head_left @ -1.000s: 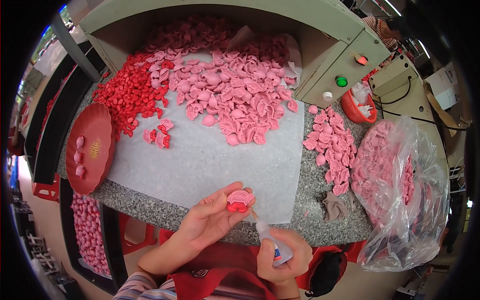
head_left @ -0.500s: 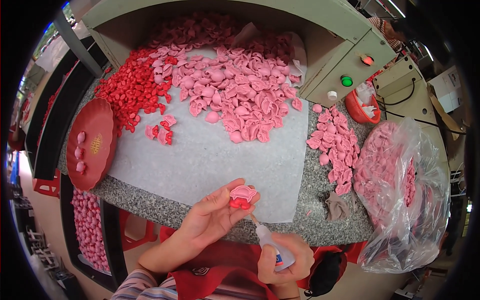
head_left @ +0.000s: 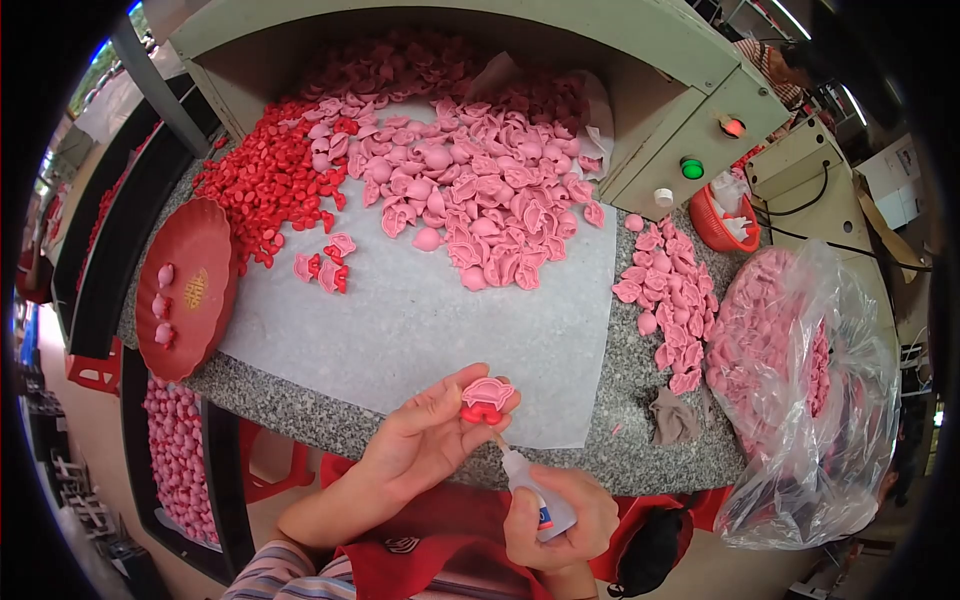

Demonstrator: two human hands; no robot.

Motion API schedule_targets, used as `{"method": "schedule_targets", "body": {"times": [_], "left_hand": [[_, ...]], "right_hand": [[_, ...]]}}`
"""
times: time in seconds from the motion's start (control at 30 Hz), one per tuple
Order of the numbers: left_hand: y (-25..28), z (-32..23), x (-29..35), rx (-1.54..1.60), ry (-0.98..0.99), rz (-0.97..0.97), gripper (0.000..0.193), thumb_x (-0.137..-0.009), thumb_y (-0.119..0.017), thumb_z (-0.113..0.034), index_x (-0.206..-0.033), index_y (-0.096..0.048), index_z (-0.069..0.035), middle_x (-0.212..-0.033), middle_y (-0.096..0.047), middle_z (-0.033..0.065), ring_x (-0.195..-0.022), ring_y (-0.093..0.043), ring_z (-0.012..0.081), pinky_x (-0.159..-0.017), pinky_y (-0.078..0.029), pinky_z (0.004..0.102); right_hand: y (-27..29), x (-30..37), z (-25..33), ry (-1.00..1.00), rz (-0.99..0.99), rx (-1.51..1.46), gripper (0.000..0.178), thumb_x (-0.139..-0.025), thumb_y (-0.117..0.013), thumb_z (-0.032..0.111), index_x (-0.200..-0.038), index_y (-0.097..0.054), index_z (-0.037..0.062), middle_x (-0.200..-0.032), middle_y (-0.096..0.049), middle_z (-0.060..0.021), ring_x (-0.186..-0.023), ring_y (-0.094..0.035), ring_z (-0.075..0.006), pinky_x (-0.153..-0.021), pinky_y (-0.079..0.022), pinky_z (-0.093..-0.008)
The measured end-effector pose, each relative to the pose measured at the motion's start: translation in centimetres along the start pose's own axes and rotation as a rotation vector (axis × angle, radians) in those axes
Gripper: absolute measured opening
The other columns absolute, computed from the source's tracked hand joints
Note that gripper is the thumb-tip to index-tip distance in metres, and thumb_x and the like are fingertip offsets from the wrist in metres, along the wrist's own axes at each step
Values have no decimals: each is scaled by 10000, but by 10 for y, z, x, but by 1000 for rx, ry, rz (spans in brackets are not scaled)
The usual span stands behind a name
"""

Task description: Assembling small pink plastic toy parts by applying adhesive and joining components.

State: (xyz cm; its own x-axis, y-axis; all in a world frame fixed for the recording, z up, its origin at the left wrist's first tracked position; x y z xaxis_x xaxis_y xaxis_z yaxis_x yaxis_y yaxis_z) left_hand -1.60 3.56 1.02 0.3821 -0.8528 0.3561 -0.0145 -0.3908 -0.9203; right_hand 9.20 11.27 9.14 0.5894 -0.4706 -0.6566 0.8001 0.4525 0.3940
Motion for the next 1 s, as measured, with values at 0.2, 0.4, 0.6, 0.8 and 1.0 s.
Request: {"method": "schedule_targets", "body": {"times": [0.2, 0.4, 0.6, 0.8, 1.0], "left_hand": [[0, 0, 0, -1, 0, 8, 357, -824, -551, -165, -1143, -461, -34, -1170, -466, 146, -1104, -462, 284, -936, -402, 373], [-1, -2, 1, -22, -17, -12, 350, -822, -553, -165, -1135, -468, -32, -1172, -467, 142, -1106, -462, 277, -934, -405, 368], [1, -1, 1, -46, -19, 4, 341, -823, -553, -166, -1126, -475, -31, -1162, -478, 138, -1097, -471, 274, -933, -405, 362], [0, -1, 2, -57, -18, -1, 344, -824, -549, -164, -1132, -475, -31, -1159, -484, 137, -1094, -474, 276, -943, -392, 365], [-1, 0, 3, -22, -10, 56, 345, -851, -509, -134, -1165, -449, -3, -1155, -487, 129, -1111, -455, 249, -972, -358, 368]], "right_hand": [[-1, 0, 1, 1, 8, 14, 209, -600, -627, 42, -798, -577, -3, -583, -569, -63, -397, -499, -166, -376, -395, -239], [1, 0, 2, 10, 9, -25, 212, -600, -627, 45, -799, -576, -6, -574, -564, -63, -389, -486, -162, -369, -382, -235], [-6, -3, 4, 13, 28, -28, 223, -598, -630, 47, -808, -575, -2, -576, -565, -62, -393, -487, -163, -378, -388, -237], [-6, -4, 4, -53, 97, -24, 223, -582, -572, 18, -801, -550, -19, -648, -591, -108, -454, -542, -210, -435, -436, -278], [-6, -5, 6, -40, 97, -13, 225, -581, -572, 16, -803, -550, -20, -657, -593, -105, -455, -543, -213, -437, -439, -279]]}}
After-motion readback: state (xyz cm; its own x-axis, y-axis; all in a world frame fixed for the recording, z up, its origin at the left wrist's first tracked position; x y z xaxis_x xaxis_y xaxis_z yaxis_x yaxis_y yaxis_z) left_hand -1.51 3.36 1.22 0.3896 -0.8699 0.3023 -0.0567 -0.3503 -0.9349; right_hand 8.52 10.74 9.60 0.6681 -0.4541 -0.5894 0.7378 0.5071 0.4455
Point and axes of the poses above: each hand's wrist, its own x-axis away from the middle knuckle, its own y-axis out of the back of the hand, z = x × y, the point moved 5 cm from there along -x, towards the middle knuckle
